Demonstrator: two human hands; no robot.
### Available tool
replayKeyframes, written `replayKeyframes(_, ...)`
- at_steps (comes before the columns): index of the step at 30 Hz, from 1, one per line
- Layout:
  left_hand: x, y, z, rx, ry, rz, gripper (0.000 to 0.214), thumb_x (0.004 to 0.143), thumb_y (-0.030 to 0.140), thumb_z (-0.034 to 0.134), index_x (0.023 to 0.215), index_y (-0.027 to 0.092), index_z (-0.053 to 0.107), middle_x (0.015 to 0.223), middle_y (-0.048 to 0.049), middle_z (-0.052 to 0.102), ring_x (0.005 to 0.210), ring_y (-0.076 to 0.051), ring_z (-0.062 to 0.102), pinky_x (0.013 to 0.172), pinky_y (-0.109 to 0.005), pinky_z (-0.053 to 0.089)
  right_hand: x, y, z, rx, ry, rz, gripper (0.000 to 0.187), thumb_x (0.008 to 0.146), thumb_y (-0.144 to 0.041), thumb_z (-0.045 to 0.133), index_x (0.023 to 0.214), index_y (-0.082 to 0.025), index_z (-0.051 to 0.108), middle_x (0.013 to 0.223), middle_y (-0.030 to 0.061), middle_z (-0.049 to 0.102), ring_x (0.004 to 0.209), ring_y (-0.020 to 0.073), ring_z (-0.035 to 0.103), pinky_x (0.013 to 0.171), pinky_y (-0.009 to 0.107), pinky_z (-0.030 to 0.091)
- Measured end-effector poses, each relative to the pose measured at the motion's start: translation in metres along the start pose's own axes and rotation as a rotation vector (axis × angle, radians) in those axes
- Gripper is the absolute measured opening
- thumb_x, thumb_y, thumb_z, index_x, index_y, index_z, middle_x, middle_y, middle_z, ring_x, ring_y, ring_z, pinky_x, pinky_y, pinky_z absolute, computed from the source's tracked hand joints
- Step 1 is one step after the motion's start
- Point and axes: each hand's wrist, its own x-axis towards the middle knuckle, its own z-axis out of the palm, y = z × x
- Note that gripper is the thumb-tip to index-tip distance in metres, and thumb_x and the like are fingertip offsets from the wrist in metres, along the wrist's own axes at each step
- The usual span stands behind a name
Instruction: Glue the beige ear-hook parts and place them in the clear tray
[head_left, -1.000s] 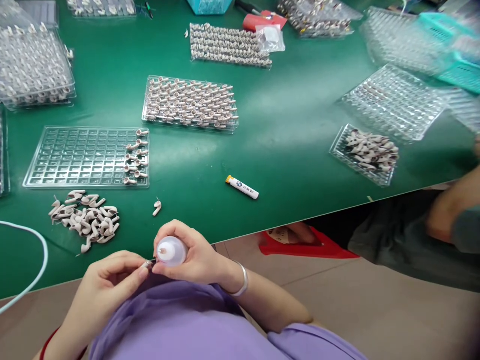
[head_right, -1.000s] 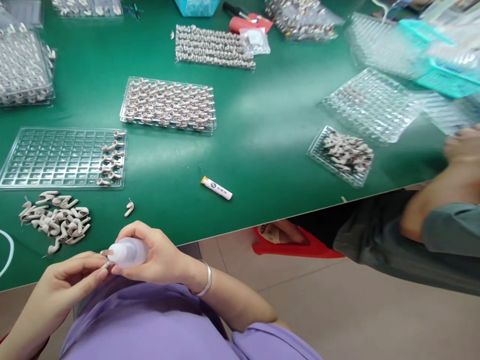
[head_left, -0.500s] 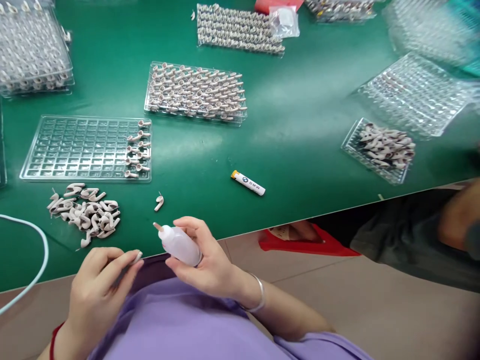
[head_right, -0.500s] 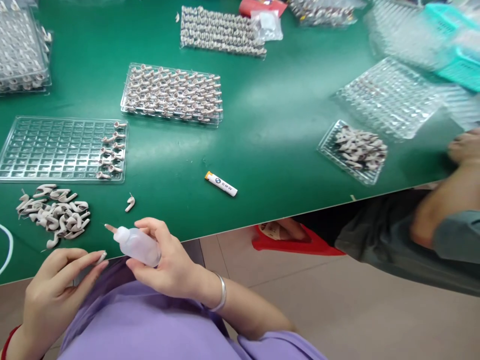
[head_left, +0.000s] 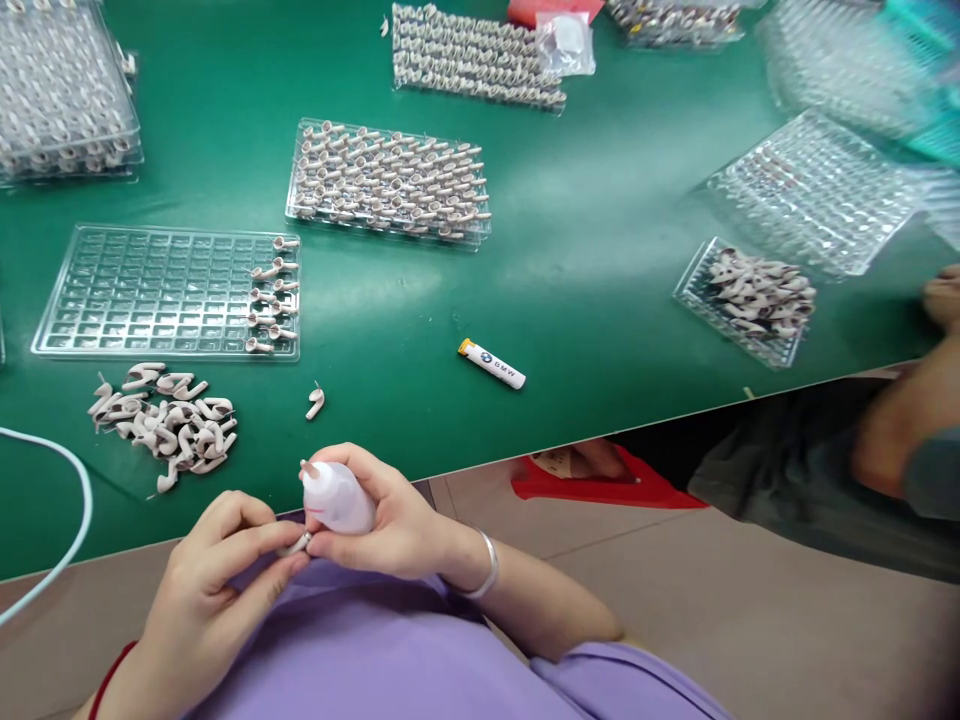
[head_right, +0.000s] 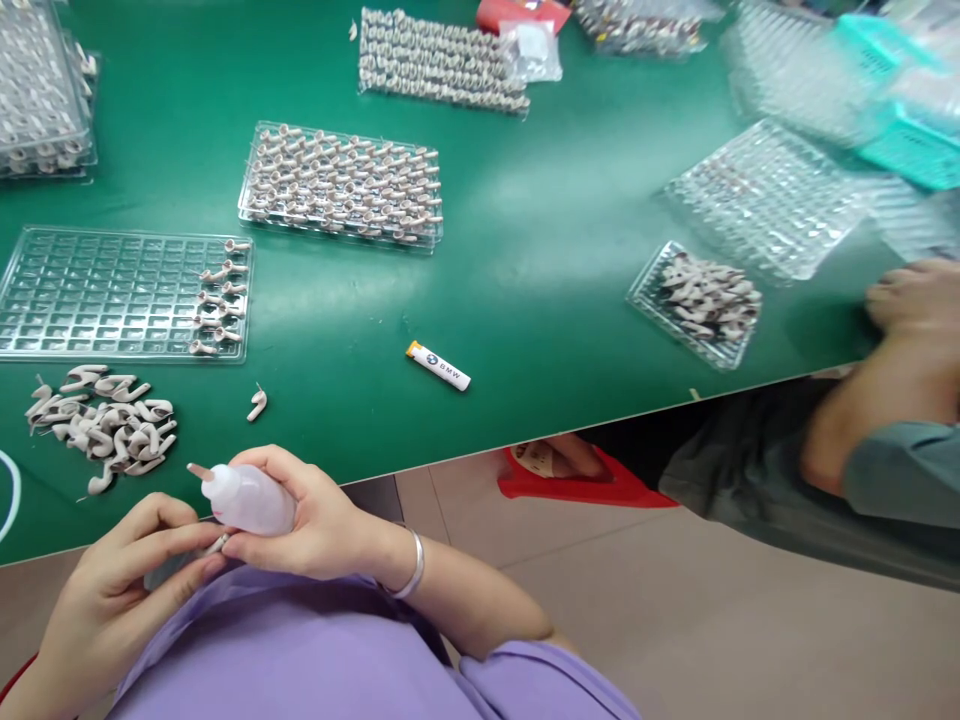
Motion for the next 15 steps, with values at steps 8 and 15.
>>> replayKeyframes(8, -0.0031, 0.0016, 0.0005, 0.020, 0.016, 0.016, 0.023, 0.087, 0.015, 0.064, 0.107, 0.026, 0.069, 0.083, 0.0011, 0.057, 0.070, -0.009, 0.059, 0.060, -0.018, 0.051, -0.0020, 0.0045, 0.0023, 0.120, -0.017, 0.003, 0.046, 0.078, -0.024, 0.076, 0.113, -0.023, 0.046, 0.084, -0.0024, 0.058, 0.070, 0.0083, 0.056, 0.064, 0.021, 0.050)
replayKeyframes(15, -0.0010, -0.0045, -0.0004, 0.156, 0.086, 0.065, 0.020, 0.089, 0.020, 0.064, 0.107, 0.027, 0.070, 0.082, 0.0003, 0.061, 0.070, -0.011, 0.061, 0.060, -0.022, 0.051, -0.0011, -0.0013, -0.0016, -0.012, -0.002, 0.019, 0.053, 0.080, -0.034, 0.075, 0.117, -0.026, 0.038, 0.094, -0.0002, 0.057, 0.071, 0.0098, 0.059, 0.064, 0.023, 0.052)
